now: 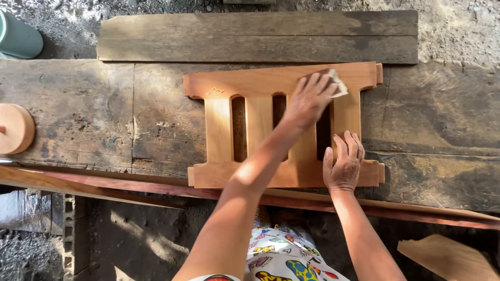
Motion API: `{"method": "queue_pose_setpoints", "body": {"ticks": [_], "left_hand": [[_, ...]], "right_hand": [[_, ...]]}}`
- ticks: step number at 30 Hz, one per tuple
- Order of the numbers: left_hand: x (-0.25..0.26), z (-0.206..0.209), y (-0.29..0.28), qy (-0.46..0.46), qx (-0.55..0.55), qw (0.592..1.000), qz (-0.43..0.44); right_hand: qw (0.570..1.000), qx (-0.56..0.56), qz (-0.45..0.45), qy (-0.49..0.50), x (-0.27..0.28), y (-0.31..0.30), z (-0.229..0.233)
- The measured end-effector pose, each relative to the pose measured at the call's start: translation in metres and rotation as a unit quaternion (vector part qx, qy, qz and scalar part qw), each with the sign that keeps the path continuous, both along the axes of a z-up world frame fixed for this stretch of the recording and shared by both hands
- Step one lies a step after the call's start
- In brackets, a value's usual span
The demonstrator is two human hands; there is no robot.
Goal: The person sands a wooden piece with cutouts using a sanding block. They hold the piece steady with one hand while rubbing the sanding block over the surface and edges with the other hand.
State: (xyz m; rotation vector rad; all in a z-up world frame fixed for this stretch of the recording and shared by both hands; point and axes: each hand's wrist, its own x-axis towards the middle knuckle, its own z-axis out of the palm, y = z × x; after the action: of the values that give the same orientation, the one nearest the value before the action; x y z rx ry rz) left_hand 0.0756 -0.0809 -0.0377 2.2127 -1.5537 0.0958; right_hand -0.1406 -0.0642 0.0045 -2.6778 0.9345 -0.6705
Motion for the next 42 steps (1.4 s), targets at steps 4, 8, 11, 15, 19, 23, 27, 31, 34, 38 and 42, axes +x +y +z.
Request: {"method": "queue_pose_setpoints", "body": {"ticks": [4,8,11,15,19,23,27,31,34,38,42], "left_hand": [[0.074,0.060,0.101,-0.142,-0.079,0.985,0.049],[0.122,0.036,0.187,-0.128,0.005,0.982,0.142],[0.106,0.038,0.177,-0.092,0.052,0.960,0.261],[0.029,0.034,0.093,-0.161,-0.030,0.972,0.169],[-0.025,0.006,0.040,-0.044,-0.077,0.989,0.118],[0.027,0.002,0.075,-0.095,-0.086,0.990,0.051],[0.115,0.051,0.169,0.000,-0.152,0.979,0.134],[0.155,-0.004,0.222,-0.080,0.077,0.945,0.309],[0.147,-0.050,0.173,-0.078,0.068,0.920,0.379],[0.060,-0.024,0.053,-0.079,-0.037,0.967,0.239],[-0.048,0.028,-0.051,-0.095,-0.014,0.995,0.019]], "right_hand": [[1.000,0.014,-0.001,0.007,-0.002,-0.001,-0.002],[1.000,0.006,0.002,-0.006,-0.001,-0.003,-0.006],[1.000,0.001,0.004,-0.003,-0.003,-0.001,-0.005],[1.000,0.000,0.001,-0.001,0.001,0.000,0.001],[1.000,0.006,0.006,0.009,0.002,-0.001,0.000],[1.000,0.007,0.006,0.010,-0.002,0.002,0.002],[1.000,0.000,0.010,0.001,-0.002,-0.002,-0.002],[1.000,-0.002,-0.001,0.003,-0.001,-0.001,-0.005],[1.000,-0.006,-0.017,-0.012,0.001,-0.003,-0.005],[1.000,-0.003,-0.007,0.007,-0.001,-0.001,-0.004],[0.999,0.049,-0.011,-0.018,0.000,0.002,0.008]]}}
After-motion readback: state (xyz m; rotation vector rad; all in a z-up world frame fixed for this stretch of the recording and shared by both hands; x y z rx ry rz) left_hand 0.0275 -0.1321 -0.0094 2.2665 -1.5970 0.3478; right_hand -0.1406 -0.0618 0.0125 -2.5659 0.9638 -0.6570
